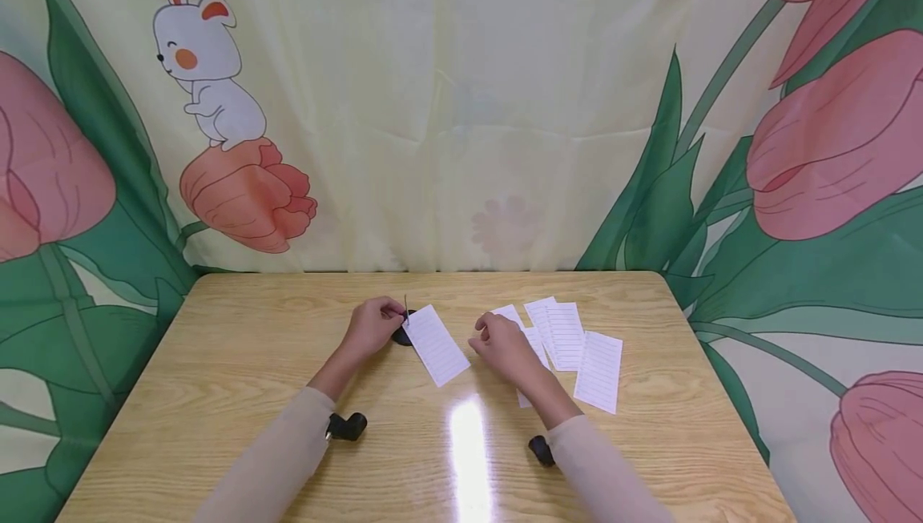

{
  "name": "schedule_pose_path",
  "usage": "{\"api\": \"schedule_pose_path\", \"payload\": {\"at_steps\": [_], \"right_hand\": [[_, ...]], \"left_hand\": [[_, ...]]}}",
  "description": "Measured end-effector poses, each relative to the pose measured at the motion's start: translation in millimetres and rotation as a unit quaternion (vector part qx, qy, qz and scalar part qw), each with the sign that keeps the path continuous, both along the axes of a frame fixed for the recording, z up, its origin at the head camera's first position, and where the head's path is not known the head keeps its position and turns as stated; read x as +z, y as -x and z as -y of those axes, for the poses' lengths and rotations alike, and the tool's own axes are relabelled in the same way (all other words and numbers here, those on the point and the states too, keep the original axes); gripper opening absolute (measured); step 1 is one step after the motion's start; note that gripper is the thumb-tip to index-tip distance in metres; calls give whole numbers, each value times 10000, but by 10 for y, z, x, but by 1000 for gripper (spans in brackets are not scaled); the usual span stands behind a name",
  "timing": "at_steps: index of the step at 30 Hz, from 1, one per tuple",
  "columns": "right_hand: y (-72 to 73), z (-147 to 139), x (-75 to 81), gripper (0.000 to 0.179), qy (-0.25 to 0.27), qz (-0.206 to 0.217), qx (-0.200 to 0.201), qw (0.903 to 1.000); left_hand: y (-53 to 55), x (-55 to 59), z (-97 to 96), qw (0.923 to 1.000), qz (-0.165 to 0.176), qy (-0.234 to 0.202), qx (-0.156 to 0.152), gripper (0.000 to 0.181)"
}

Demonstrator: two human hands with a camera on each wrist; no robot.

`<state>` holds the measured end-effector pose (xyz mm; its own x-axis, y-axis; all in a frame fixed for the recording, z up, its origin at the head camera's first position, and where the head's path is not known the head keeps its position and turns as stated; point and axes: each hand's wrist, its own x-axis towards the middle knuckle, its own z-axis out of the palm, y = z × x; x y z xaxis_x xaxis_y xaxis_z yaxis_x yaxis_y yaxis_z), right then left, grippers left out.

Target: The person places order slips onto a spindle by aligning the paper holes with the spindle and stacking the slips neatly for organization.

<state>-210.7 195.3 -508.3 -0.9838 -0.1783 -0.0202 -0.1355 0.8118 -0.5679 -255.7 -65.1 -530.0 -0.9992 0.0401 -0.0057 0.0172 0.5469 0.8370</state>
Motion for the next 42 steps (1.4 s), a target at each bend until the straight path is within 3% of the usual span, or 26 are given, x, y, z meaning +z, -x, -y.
{"api": "schedule_pose_path", "payload": {"at_steps": [11,28,34,42], "right_hand": [[-154,-721,3,35,115,-298,-499,9982],[-460,-1499,-7,51,-224,159,-1330,9907],[-584,-1740,1,56,-405,404,-1563,9860],[-699,-1912,-57,48,-487,732,-1827,9792]], "left_hand": [[-111,17,69,9990,-257,178,-307,25],[-168,-146,146,9917,-599,588,-969,54],[-164,-177,147,9919,-513,601,-1000,58],[-166,-175,158,9943,-386,518,-853,57]]}}
